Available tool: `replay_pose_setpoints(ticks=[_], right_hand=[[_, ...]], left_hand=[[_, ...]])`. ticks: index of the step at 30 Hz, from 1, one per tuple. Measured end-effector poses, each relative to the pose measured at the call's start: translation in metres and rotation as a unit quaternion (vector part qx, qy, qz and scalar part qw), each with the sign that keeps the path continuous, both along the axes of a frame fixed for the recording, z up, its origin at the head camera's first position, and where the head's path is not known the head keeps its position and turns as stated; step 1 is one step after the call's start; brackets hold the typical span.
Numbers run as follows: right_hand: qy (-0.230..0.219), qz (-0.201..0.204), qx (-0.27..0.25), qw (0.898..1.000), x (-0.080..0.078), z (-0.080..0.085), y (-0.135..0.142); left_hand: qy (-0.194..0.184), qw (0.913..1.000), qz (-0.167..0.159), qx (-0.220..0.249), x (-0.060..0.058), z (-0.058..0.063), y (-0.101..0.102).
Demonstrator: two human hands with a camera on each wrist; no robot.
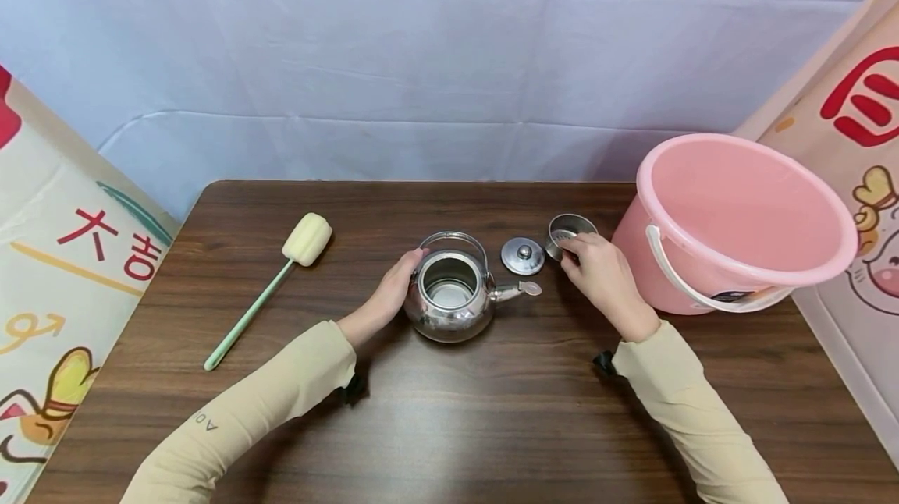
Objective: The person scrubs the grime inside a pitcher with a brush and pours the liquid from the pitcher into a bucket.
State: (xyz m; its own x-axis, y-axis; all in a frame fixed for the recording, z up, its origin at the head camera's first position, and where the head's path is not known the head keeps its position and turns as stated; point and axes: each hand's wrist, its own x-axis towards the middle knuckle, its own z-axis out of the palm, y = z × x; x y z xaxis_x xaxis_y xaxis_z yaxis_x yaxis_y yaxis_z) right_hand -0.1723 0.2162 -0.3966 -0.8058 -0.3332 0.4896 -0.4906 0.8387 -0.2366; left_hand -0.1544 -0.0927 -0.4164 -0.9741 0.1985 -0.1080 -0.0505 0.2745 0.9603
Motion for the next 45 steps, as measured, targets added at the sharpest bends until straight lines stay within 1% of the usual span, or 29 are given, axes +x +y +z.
replay_pose_setpoints(ticks=[5, 13, 16, 18, 24, 26, 29, 32, 39, 42, 45], right_hand=[[-0.018, -0.005, 0.007, 1.0, -0.002, -0.004, 0.0], [-0.049, -0.02, 0.014, 0.998, -0.003, -0.008, 0.003], [-0.055, -0.022, 0.018, 0.998, -0.004, -0.01, 0.004], [-0.055, -0.022, 0.019, 0.998, -0.004, -0.012, 0.004], [-0.059, -0.02, 0.022, 0.998, -0.004, -0.016, 0.006], [-0.064, -0.021, 0.024, 0.997, -0.004, -0.017, 0.007], [-0.071, -0.024, 0.027, 0.997, -0.005, -0.017, 0.007], [-0.081, -0.028, 0.029, 0.996, -0.005, -0.017, 0.007], [-0.109, -0.028, 0.032, 0.993, -0.007, -0.016, 0.008], [-0.121, -0.027, 0.035, 0.992, -0.008, -0.015, 0.008], [-0.132, -0.028, 0.039, 0.99, -0.007, -0.013, 0.008]], left_hand=[[0.003, 1.0, 0.004, 0.003, 0.0, -0.001, 0.0], [-0.016, 0.9999, -0.001, 0.001, -0.001, -0.001, -0.001], [-0.02, 0.9998, -0.004, 0.003, -0.001, 0.002, -0.001], [-0.022, 0.9997, -0.007, 0.003, 0.001, 0.009, -0.001], [-0.021, 0.9997, -0.008, -0.012, 0.016, 0.038, 0.004], [-0.021, 0.9997, -0.006, -0.011, 0.018, 0.042, 0.005], [-0.02, 0.9997, -0.005, -0.008, 0.019, 0.043, 0.005], [-0.015, 0.9998, -0.006, -0.011, 0.017, 0.04, 0.005], [-0.02, 0.9997, -0.011, 0.003, 0.0, 0.006, -0.001], [-0.013, 0.9999, -0.007, -0.002, 0.0, 0.002, -0.001], [-0.01, 0.9999, -0.007, 0.0, 0.0, 0.001, -0.001]])
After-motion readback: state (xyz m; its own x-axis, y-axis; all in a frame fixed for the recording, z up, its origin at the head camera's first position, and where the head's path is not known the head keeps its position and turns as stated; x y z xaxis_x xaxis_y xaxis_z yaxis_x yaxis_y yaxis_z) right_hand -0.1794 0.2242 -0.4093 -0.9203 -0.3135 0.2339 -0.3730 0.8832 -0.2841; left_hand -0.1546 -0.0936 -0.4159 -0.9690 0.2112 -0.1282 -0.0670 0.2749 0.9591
